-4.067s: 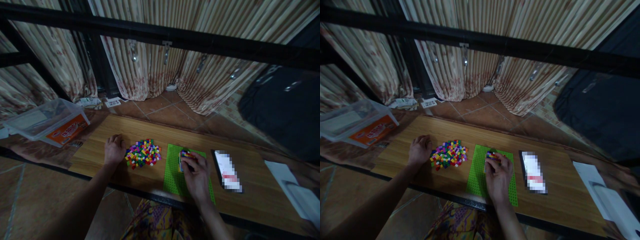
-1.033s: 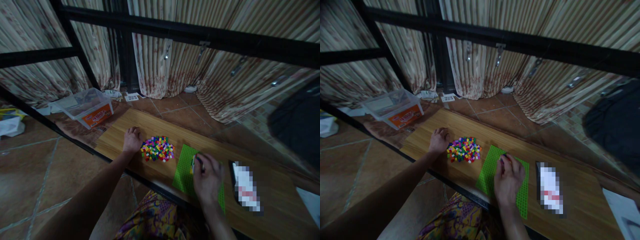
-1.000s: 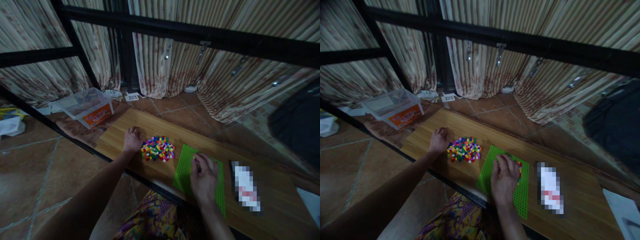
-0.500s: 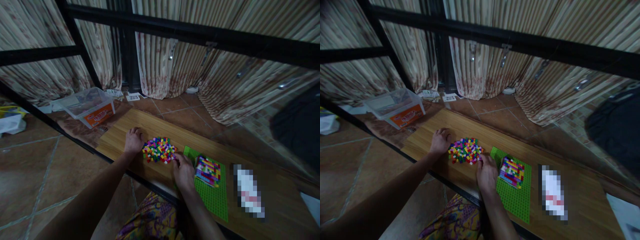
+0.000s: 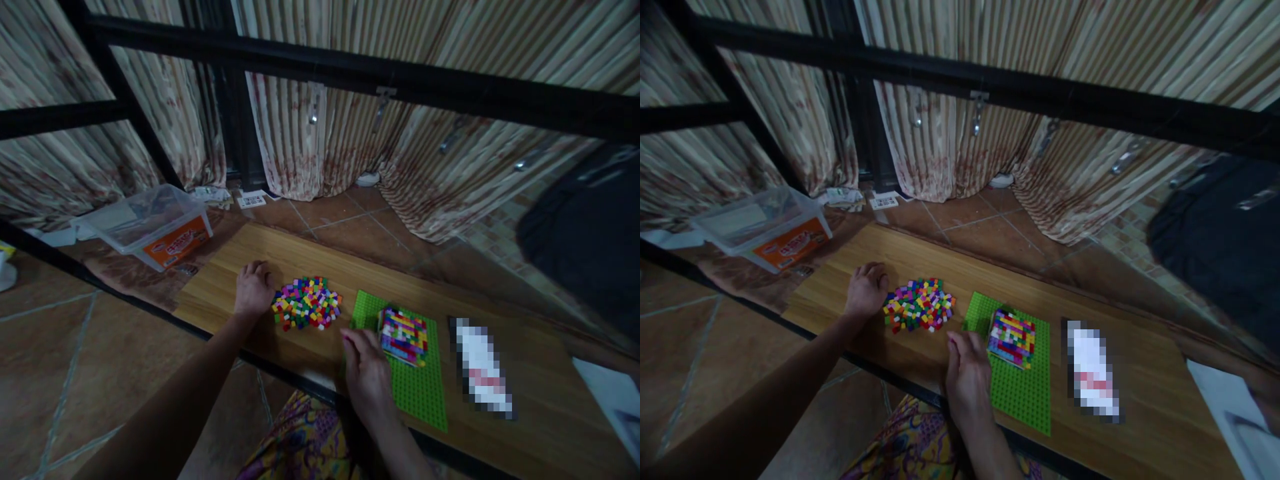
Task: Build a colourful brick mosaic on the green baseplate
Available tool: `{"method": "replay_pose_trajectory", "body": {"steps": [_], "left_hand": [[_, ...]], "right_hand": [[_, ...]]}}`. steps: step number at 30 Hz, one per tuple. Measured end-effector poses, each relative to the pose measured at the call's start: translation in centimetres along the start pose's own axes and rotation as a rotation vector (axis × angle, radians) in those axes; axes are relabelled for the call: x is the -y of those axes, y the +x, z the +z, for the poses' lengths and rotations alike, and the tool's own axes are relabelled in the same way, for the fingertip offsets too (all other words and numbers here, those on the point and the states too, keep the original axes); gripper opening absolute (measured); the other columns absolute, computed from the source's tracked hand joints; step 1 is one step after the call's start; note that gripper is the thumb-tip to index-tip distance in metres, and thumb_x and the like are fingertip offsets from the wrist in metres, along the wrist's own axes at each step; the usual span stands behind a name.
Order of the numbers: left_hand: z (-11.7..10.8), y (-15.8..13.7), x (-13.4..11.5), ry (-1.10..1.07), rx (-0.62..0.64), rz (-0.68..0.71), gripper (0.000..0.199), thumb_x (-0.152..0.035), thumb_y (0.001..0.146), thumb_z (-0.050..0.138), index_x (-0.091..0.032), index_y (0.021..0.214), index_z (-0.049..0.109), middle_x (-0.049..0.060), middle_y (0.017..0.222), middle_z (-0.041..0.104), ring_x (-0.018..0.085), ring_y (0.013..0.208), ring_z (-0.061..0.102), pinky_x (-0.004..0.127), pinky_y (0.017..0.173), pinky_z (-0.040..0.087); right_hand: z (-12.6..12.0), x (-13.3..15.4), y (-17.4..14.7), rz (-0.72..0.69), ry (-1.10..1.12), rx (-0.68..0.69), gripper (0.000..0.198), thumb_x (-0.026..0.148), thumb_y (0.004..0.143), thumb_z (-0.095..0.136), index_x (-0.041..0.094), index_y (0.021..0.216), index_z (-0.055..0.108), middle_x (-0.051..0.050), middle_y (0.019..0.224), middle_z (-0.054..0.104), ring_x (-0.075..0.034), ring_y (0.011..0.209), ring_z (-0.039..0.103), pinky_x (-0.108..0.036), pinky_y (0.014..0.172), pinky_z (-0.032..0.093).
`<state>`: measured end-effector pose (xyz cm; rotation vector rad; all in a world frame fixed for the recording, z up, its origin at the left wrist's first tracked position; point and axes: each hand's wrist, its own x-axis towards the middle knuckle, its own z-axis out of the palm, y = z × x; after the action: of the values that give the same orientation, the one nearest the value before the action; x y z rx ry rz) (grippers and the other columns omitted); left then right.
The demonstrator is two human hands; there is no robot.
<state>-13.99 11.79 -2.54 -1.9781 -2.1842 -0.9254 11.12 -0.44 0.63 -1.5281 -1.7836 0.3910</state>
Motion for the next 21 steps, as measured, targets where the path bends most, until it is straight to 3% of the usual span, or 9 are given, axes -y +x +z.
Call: {"method": "replay_pose_trajectory", "body": {"steps": [5, 12, 21], "left_hand": [[-0.1, 0.1, 0.3, 0.016, -0.011, 0.048, 0.032, -0.025, 0.085, 0.043, -0.014, 0.106, 0.064, 0.014, 0.112, 0.063, 0.03, 0.104, 0.055, 0.046, 0.094, 0.044], [0.0, 0.3, 0.4, 0.044, -0.002, 0.081, 0.034, -0.027, 0.086, 0.042, -0.012, 0.107, 0.064, 0.016, 0.111, 0.063, 0.03, 0.103, 0.056, 0.045, 0.096, 0.043], [-0.2, 0.3, 0.2, 0.048, -0.015, 0.08, 0.034, -0.026, 0.085, 0.042, -0.012, 0.108, 0.063, 0.016, 0.11, 0.064, 0.031, 0.103, 0.056, 0.045, 0.093, 0.045]], "right_hand": [[-1.8, -0.3, -1.3, -0.005, 0.029, -0.037, 0.023, 0.026, 0.093, 0.045, 0.023, 0.097, 0.067, -0.004, 0.094, 0.068, -0.016, 0.086, 0.064, -0.029, 0.075, 0.052], [-5.1, -3.6, -0.7, 0.068, -0.092, -0.22, 0.02, 0.034, 0.09, 0.054, 0.023, 0.098, 0.068, -0.004, 0.098, 0.07, -0.019, 0.091, 0.062, -0.033, 0.08, 0.05], [-5.3, -4.2, 1.3, -0.064, -0.253, -0.225, 0.019, 0.029, 0.09, 0.053, 0.022, 0.09, 0.07, -0.004, 0.095, 0.07, -0.021, 0.094, 0.055, -0.039, 0.087, 0.045]]}}
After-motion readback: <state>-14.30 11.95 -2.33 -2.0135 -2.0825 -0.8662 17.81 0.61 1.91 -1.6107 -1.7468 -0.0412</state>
